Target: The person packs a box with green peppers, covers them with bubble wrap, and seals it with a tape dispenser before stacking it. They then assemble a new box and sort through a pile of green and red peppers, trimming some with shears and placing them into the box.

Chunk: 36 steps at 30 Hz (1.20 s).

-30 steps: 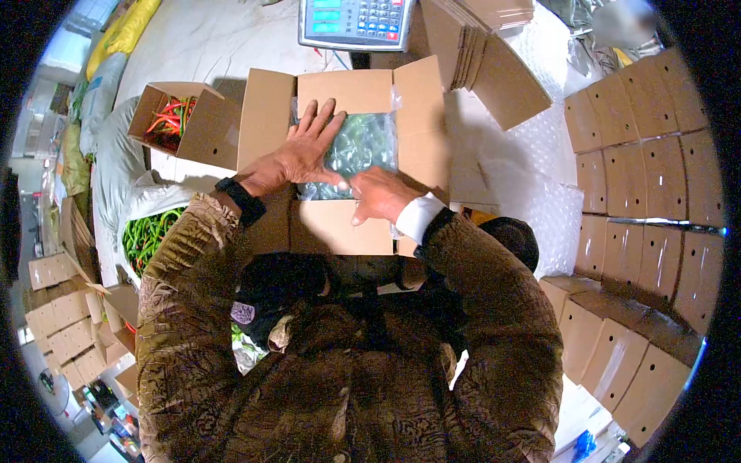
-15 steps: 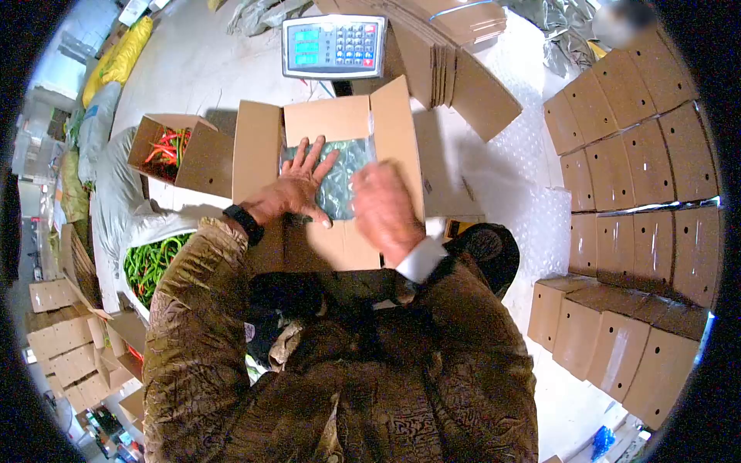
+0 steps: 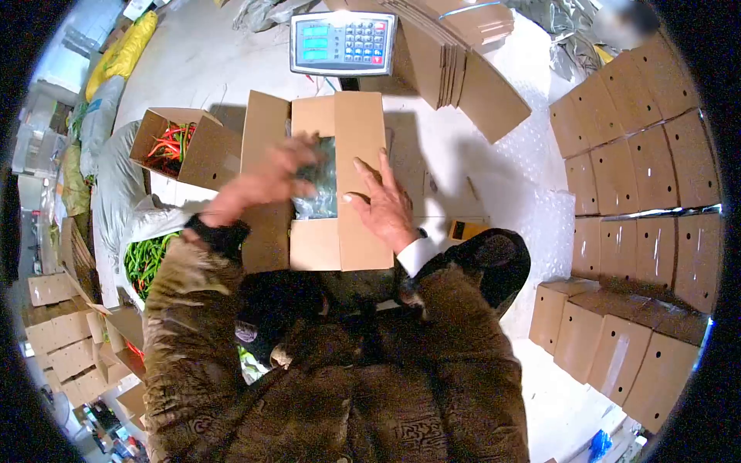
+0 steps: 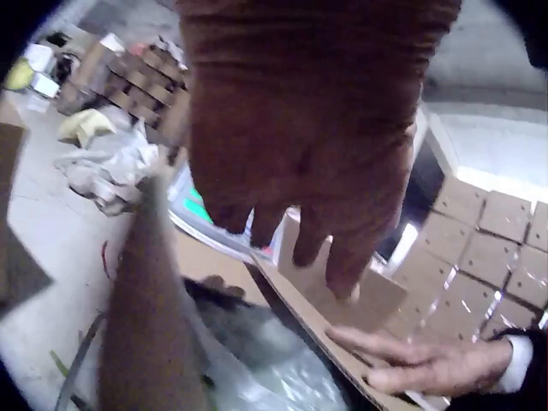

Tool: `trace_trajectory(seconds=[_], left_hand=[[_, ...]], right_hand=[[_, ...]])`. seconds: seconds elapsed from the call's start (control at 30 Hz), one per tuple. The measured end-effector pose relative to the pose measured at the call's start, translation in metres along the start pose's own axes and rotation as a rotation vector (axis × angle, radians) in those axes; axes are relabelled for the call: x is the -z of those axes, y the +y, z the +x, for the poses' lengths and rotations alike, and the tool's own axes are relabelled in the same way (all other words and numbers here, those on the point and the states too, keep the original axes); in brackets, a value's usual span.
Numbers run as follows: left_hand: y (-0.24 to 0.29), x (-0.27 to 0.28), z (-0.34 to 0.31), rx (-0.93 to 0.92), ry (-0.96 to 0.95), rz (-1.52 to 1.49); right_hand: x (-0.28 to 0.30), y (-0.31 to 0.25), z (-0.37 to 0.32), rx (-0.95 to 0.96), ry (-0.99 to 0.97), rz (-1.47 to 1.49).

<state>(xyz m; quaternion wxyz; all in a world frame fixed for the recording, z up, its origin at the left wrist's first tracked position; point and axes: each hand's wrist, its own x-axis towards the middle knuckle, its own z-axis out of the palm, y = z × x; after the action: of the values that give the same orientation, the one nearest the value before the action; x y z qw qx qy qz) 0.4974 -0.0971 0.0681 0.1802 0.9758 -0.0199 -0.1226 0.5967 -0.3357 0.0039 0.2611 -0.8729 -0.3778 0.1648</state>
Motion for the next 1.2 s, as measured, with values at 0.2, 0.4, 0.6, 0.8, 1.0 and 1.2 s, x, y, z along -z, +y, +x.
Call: trace_trajectory(seconds=[0.2, 0.4, 0.6, 0.8, 1.0, 1.2], left_hand=[[-0.042, -0.001, -0.02, 0.293, 0.529, -0.778], [-0.023, -0.054, 0.084, 0.144, 0.498, 0.155], [-0.04, -0.059, 0.11, 0.101, 0.636, 0.232], [-0.045, -0.056, 0.121, 0.065, 0.645, 0.278], [-0.035, -0.058, 0.123, 0.066, 0.672, 0.302], [-0.033, -0.051, 0.12, 0.054, 0.657, 0.228]], right_hand=[[0.016, -0.011, 0.009, 0.086, -0.138, -0.014], [0.011, -0.006, 0.013, 0.245, 0.0, 0.048], [0.007, -0.012, 0.016, 0.251, 0.001, 0.031], [0.074, -0.023, -0.005, 0.231, -0.296, -0.021], [0.212, -0.009, -0.032, -0.212, -0.091, 0.418], [0.162, 0.146, -0.039, -0.451, -0.176, 0.746]])
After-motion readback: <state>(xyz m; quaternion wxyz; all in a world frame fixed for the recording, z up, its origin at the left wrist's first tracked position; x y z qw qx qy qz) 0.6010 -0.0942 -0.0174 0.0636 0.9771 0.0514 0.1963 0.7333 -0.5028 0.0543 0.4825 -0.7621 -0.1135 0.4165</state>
